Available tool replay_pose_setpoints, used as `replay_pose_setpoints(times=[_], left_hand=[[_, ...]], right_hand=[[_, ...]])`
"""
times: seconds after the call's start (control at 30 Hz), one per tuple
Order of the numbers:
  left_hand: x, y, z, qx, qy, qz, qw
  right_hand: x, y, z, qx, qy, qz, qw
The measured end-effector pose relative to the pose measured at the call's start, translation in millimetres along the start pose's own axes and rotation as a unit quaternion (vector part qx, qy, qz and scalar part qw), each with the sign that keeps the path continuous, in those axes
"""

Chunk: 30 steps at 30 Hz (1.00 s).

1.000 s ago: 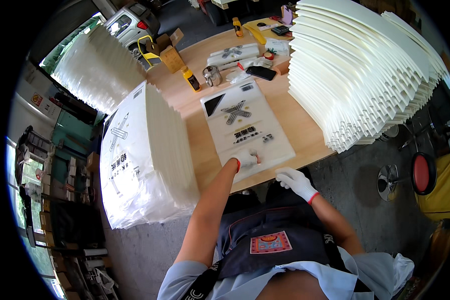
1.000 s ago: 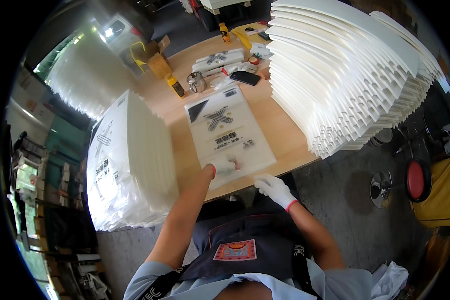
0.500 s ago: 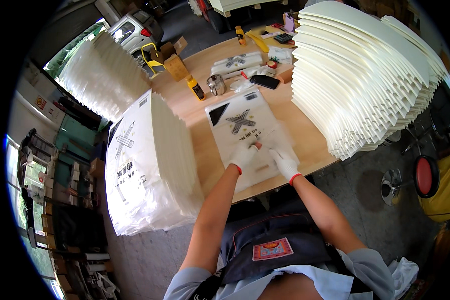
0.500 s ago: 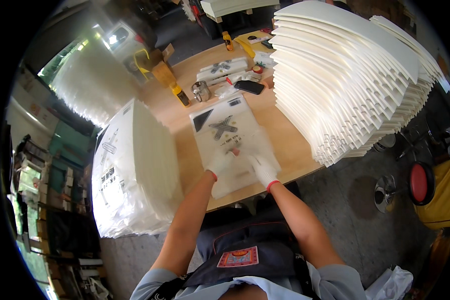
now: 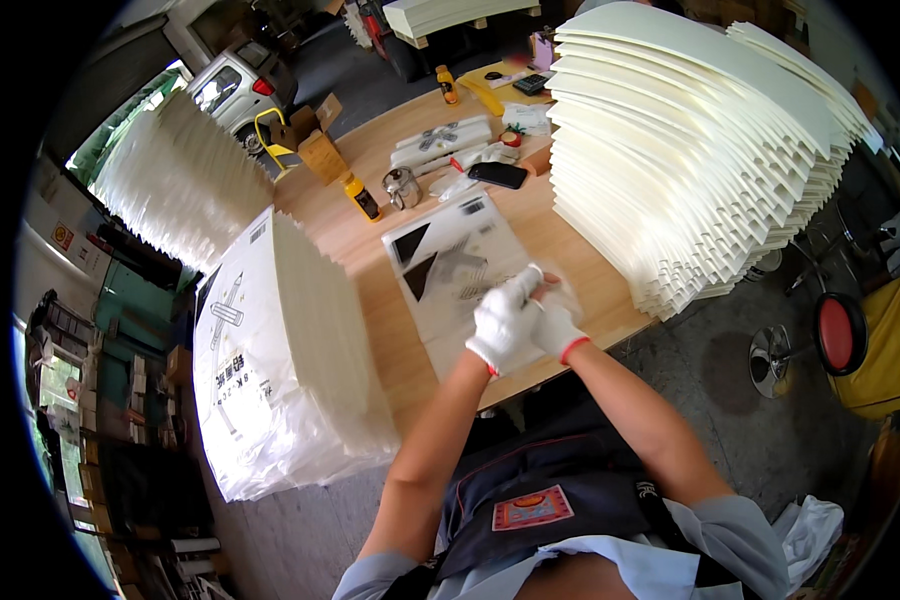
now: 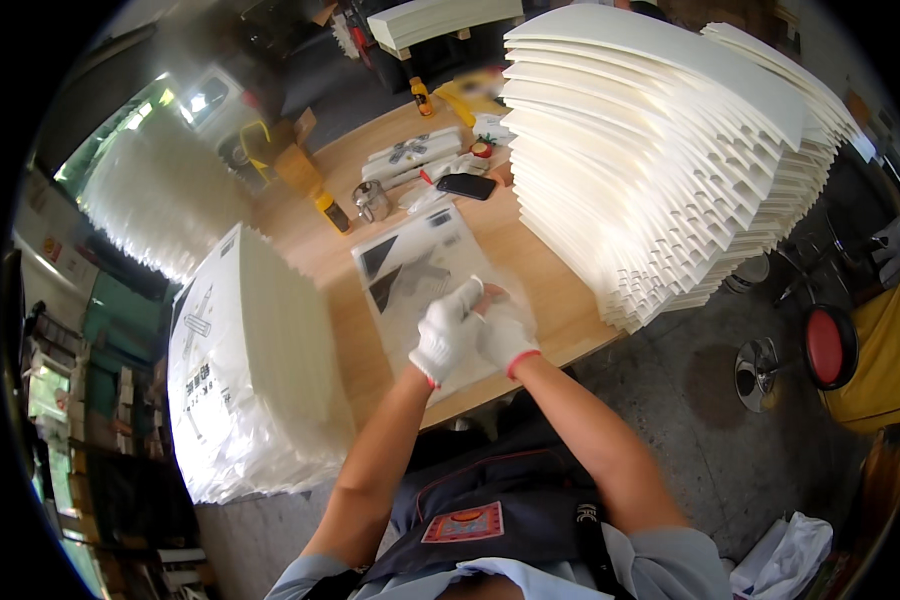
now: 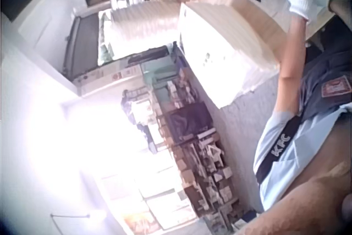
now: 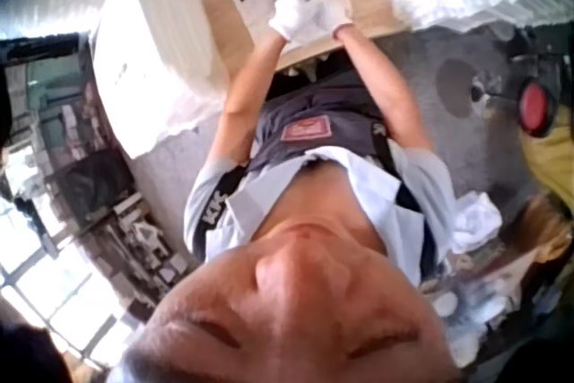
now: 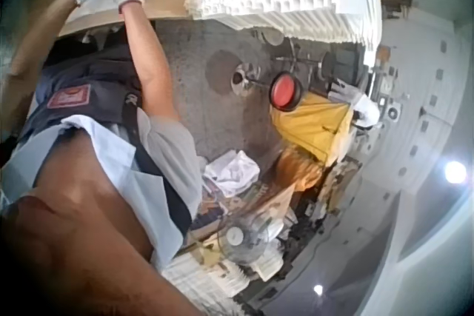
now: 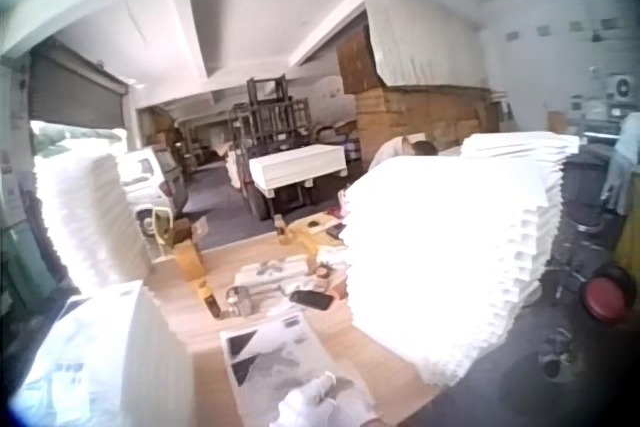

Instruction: The person packs stacks of white paper sheets into clear plastic packaging bags. They repeatedly pick up a stack of paper, insert it into a bag, and place the packaged unit onto a growing pile on the table.

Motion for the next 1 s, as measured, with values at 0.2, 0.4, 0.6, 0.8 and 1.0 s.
replay_pose_setpoints(times=[0.2, 0.4, 0.6, 0.8, 1.0], left_hand=[[28.7, 54.5, -15.4, -0.036, -0.092, -0.002, 0.995], [21.2, 33.6, 39.7, -0.334, -0.064, 0.012, 0.94], [-22.6, 131.8, 77.1, -0.438, -0.012, -0.111, 0.892], [-96.9, 175.3, 31.9, 0.128, -0.05, -0.1, 0.985], [-148.9, 209.2, -32.6, 0.446, -0.17, -0.007, 0.879]], right_hand=[[-12.6, -15.1, -11.8, 0.123, -0.053, 0.069, 0.989], [54.4, -10.7, 89.7, 0.166, -0.234, 0.196, 0.938], [94.1, -25.3, 409.2, 0.051, 0.38, 0.319, 0.867], [39.8, 20.1, 485.3, 0.278, 0.316, 0.23, 0.877], [28.2, 3.8, 511.1, 0.342, 0.326, 0.358, 0.805]])
Point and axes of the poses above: each hand's wrist, its own x-axis away from the middle knuckle, its own z-axis out of the back of the hand, y = z × x, the point moved 7 cm from there along -x, towards the middle knuckle, and after that the axes turned 12 degrees about -z, right-handed, at the moved point
